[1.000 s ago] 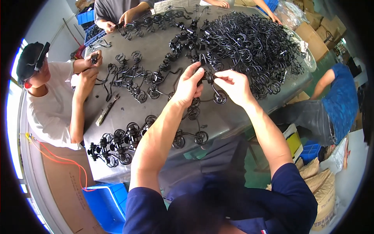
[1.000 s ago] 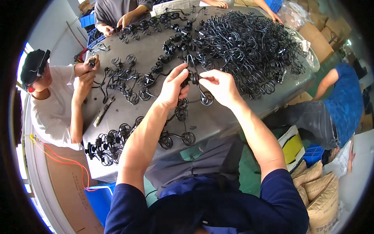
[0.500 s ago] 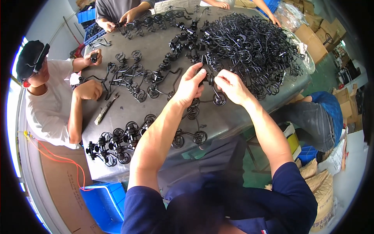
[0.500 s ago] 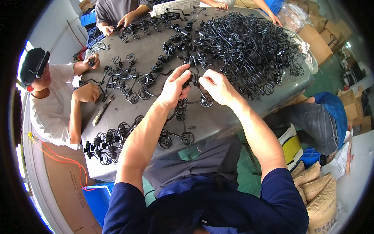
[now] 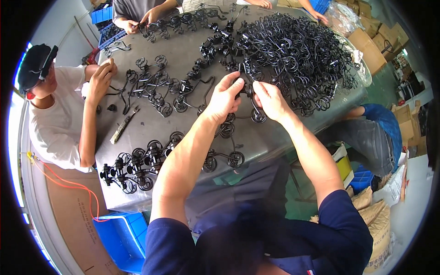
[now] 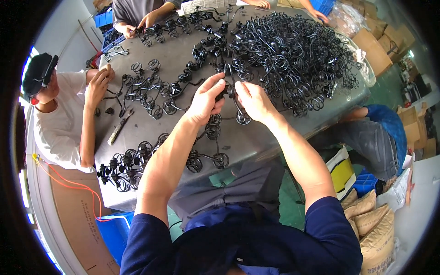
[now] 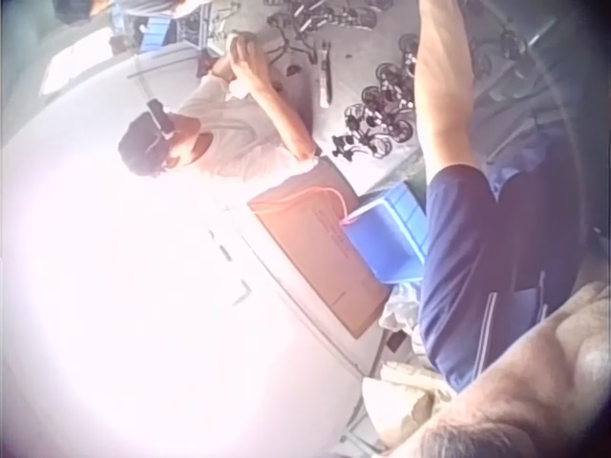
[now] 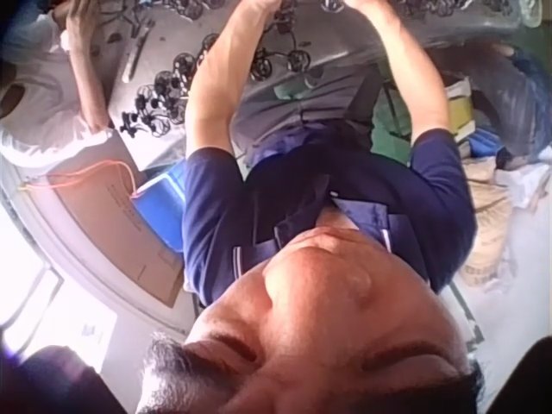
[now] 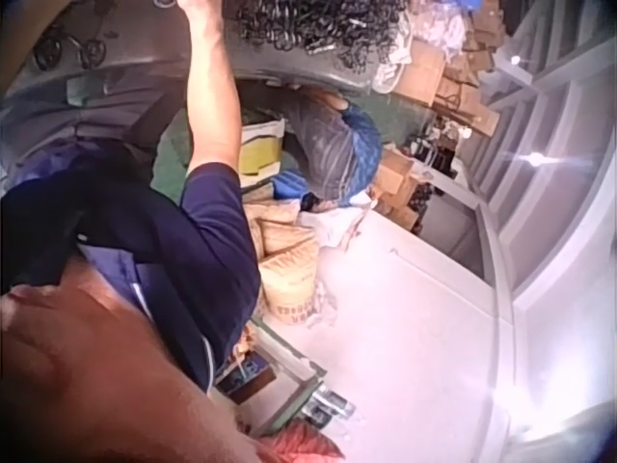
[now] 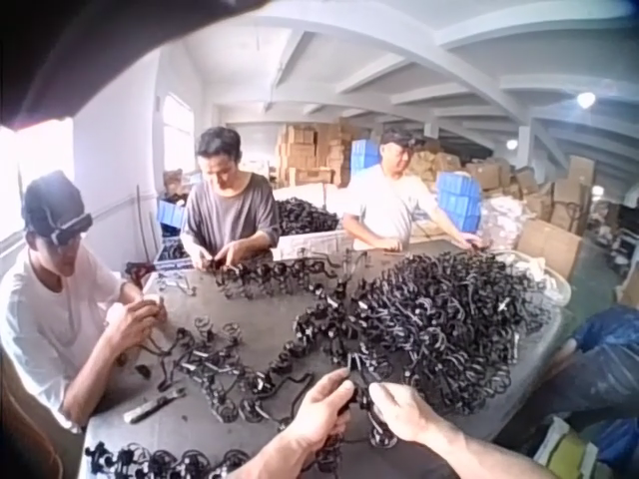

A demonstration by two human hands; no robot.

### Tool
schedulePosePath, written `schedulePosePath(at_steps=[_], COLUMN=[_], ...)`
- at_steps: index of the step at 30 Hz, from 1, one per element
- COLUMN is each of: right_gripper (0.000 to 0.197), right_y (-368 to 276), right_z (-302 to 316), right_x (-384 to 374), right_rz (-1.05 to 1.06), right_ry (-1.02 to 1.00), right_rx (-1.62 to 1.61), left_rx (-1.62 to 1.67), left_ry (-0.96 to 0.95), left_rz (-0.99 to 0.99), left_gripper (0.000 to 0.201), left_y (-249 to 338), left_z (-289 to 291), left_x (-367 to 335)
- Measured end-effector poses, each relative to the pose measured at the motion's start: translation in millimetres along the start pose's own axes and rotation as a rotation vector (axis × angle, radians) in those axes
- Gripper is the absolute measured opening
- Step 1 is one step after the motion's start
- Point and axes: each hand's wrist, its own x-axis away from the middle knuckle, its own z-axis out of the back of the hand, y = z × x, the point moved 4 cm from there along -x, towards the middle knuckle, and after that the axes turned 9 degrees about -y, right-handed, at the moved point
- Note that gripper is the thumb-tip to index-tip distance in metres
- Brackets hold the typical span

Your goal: Assembling black industrial components by hand on a workshop table.

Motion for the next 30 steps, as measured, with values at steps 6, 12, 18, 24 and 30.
schedulePosePath(at_steps=[6, 12, 18, 24, 30], right_gripper=[0.034, 0.039, 0.03, 0.041, 0.05], right_y=[2, 3, -7, 3, 45], right_z=[0, -4, -3, -11, -17], right_x=[3, 5, 7, 6, -7], right_rz=[0.104, -0.012, 0.123, 0.105, -0.163], right_ry=[0.117, 0.023, 0.132, 0.26, 0.126], right_rx=[0.036, 0.015, 0.138, 0.239, -0.134], left_rx=[-0.021, -0.038, -0.047, -0.102, -0.12], left_ry=[0.0, -0.018, 0.012, -0.002, -0.006], left_rz=[-0.011, 0.02, -0.005, 0.026, 0.181], left_gripper=[0.047, 0.047, 0.046, 0.049, 0.059], left_y=[1, -2, 0, -3, -15], left_z=[-4, 1, -2, -1, 11], left_x=[1, 1, 1, -2, -14])
